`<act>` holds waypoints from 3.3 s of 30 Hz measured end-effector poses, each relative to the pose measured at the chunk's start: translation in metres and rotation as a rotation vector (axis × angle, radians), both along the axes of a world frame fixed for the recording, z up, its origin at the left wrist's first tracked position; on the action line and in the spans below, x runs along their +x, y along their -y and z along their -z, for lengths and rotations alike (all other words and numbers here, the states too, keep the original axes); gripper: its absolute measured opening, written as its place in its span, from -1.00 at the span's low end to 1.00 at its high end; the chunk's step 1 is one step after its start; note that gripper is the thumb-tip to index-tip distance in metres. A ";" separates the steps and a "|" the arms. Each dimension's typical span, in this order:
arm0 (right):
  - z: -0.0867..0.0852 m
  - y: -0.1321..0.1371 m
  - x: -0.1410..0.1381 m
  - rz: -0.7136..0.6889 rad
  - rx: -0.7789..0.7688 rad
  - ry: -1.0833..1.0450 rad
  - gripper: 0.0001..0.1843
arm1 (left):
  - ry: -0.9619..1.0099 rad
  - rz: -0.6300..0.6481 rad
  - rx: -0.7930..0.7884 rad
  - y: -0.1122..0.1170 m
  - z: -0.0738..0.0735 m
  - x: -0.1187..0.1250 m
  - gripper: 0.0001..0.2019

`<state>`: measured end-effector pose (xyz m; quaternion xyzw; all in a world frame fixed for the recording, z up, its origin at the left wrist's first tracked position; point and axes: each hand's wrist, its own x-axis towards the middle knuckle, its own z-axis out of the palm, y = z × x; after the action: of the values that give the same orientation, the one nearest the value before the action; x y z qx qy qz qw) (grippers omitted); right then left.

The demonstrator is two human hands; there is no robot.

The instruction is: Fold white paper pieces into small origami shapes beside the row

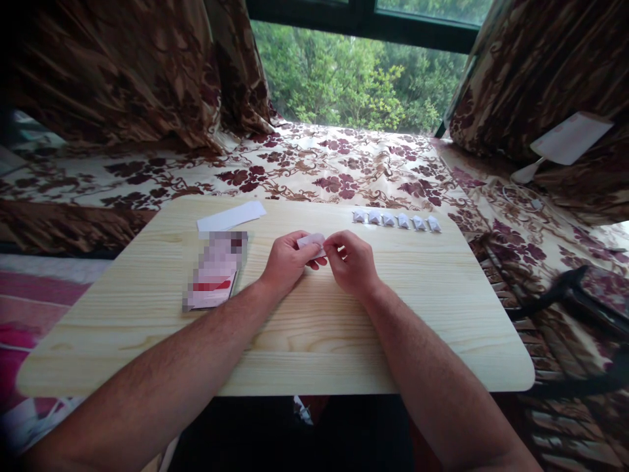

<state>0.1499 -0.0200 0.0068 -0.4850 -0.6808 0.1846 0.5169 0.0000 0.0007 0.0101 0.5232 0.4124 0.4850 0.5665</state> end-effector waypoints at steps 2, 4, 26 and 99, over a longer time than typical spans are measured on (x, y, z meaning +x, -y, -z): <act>0.000 0.000 0.000 -0.010 -0.018 -0.023 -0.90 | -0.002 -0.001 0.008 0.000 0.001 0.000 -0.86; 0.001 -0.001 0.001 -0.019 -0.044 -0.057 -0.90 | 0.000 0.000 0.025 -0.001 0.002 -0.001 -0.88; -0.001 -0.004 -0.001 -0.032 -0.162 -0.334 -0.91 | -0.070 0.038 0.115 0.002 -0.004 -0.003 -0.87; -0.005 -0.003 -0.002 -0.083 -0.222 -0.462 -0.82 | -0.242 -0.084 0.252 0.010 -0.007 -0.001 -0.73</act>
<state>0.1482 -0.0170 0.0119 -0.4554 -0.5395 0.3850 0.5945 -0.0011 -0.0097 0.0171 0.6272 0.4350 0.4893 0.4219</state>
